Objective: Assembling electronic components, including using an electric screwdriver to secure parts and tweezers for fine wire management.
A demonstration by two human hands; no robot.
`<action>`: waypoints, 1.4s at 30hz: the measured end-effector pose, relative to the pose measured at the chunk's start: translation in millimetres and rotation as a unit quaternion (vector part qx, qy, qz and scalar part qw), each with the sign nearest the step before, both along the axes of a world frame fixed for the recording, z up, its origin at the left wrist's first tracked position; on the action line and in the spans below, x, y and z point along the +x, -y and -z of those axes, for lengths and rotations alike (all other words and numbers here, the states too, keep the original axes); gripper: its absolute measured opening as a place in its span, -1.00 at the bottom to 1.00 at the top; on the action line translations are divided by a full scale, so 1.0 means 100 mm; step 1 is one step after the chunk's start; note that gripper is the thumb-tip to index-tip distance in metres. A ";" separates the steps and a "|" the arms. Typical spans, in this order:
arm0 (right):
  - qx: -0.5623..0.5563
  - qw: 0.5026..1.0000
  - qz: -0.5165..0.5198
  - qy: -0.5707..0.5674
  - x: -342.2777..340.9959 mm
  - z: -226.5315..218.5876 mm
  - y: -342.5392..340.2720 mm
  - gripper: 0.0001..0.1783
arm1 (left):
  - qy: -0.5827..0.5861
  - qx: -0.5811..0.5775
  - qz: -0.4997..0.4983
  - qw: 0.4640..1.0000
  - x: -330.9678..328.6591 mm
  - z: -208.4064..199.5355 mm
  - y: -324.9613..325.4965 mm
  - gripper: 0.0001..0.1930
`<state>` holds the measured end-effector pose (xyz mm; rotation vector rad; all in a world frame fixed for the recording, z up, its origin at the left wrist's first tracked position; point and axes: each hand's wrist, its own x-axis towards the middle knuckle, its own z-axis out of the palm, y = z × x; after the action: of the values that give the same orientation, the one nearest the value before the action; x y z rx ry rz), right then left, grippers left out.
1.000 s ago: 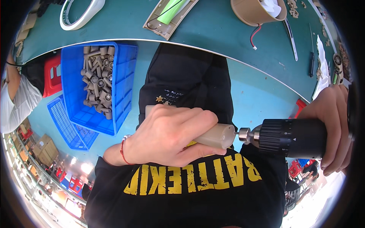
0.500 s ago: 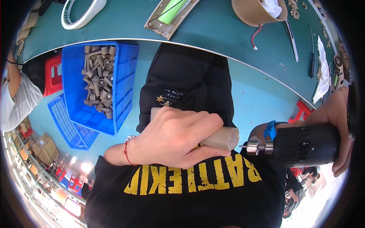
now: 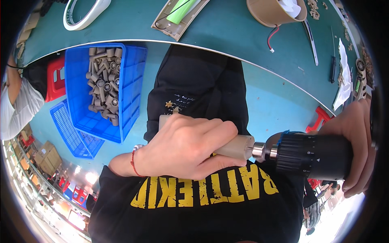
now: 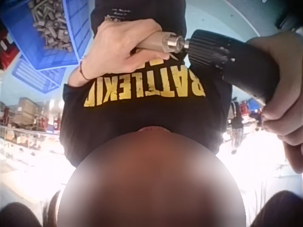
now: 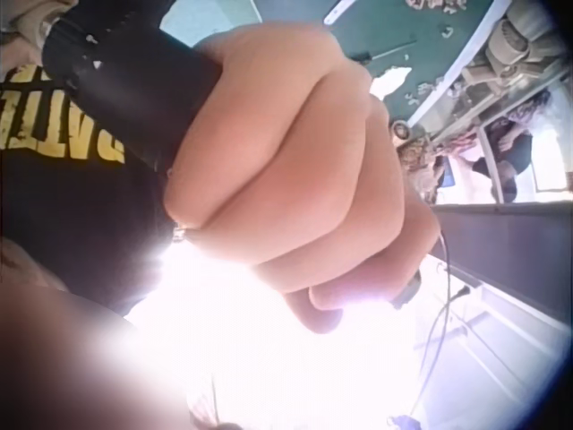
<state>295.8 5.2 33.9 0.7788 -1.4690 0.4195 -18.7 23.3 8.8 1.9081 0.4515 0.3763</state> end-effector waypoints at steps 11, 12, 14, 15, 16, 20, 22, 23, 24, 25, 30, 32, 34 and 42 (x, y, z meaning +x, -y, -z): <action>-0.022 0.999 -0.023 -0.032 -0.50 -0.08 -0.12 -0.34 | 0.003 -0.003 -0.004 1.000 0.00 -0.04 0.01 -0.59; -0.024 0.999 -0.023 -0.034 -0.55 -0.06 -0.13 -0.34 | 0.003 -0.003 -0.003 1.000 0.00 -0.04 0.02 -0.59; -0.028 0.998 -0.031 -0.042 -0.40 0.01 -0.07 -0.34 | 0.009 -0.001 -0.006 1.000 -0.02 -0.05 0.02 -0.59; -0.031 0.998 -0.031 -0.044 -0.48 0.03 -0.14 -0.35 | 0.009 -0.002 -0.005 1.000 -0.01 -0.06 0.02 -0.59; -0.033 0.998 -0.032 -0.047 -0.36 0.02 -0.08 -0.35 | 0.006 -0.002 -0.003 1.000 -0.01 -0.07 0.02 -0.59; -0.041 0.997 -0.037 -0.060 -0.57 0.05 -0.18 -0.35 | 0.009 -0.010 -0.004 1.000 0.01 -0.06 0.02 -0.59; -0.045 0.996 -0.039 -0.066 -0.56 0.04 -0.16 -0.35 | 0.009 -0.007 -0.001 1.000 0.01 -0.04 0.01 -0.59; -0.047 0.996 -0.041 -0.069 -0.49 -0.03 -0.17 -0.36 | 0.008 -0.005 0.001 1.000 0.01 -0.04 0.01 -0.59; -0.049 0.995 -0.043 -0.073 -0.48 -0.07 -0.14 -0.36 | 0.007 -0.005 0.000 1.000 0.01 -0.04 0.01 -0.59; -0.052 0.995 -0.045 -0.076 -0.56 0.01 -0.08 -0.36 | 0.005 -0.004 -0.002 1.000 0.01 -0.05 0.01 -0.59; -0.062 0.992 -0.053 -0.091 -0.22 0.03 0.02 -0.37 | -0.004 -0.006 0.000 1.000 0.01 -0.03 0.00 -0.59; -0.065 0.991 -0.058 -0.099 0.01 0.02 0.11 -0.37 | -0.005 -0.014 -0.006 1.000 0.00 -0.02 0.01 -0.60; -0.071 0.991 -0.056 -0.102 -0.18 0.06 -0.02 -0.37 | -0.012 -0.020 0.005 1.000 0.02 -0.02 0.02 -0.61; 0.023 0.993 -0.022 -0.115 0.06 -0.14 -0.27 -0.41 | -0.050 -0.011 0.021 0.998 0.01 -0.03 0.03 -0.62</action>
<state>301.6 32.6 47.6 0.8677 -1.2523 0.3181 -17.7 20.0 11.5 1.9186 0.4788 0.2484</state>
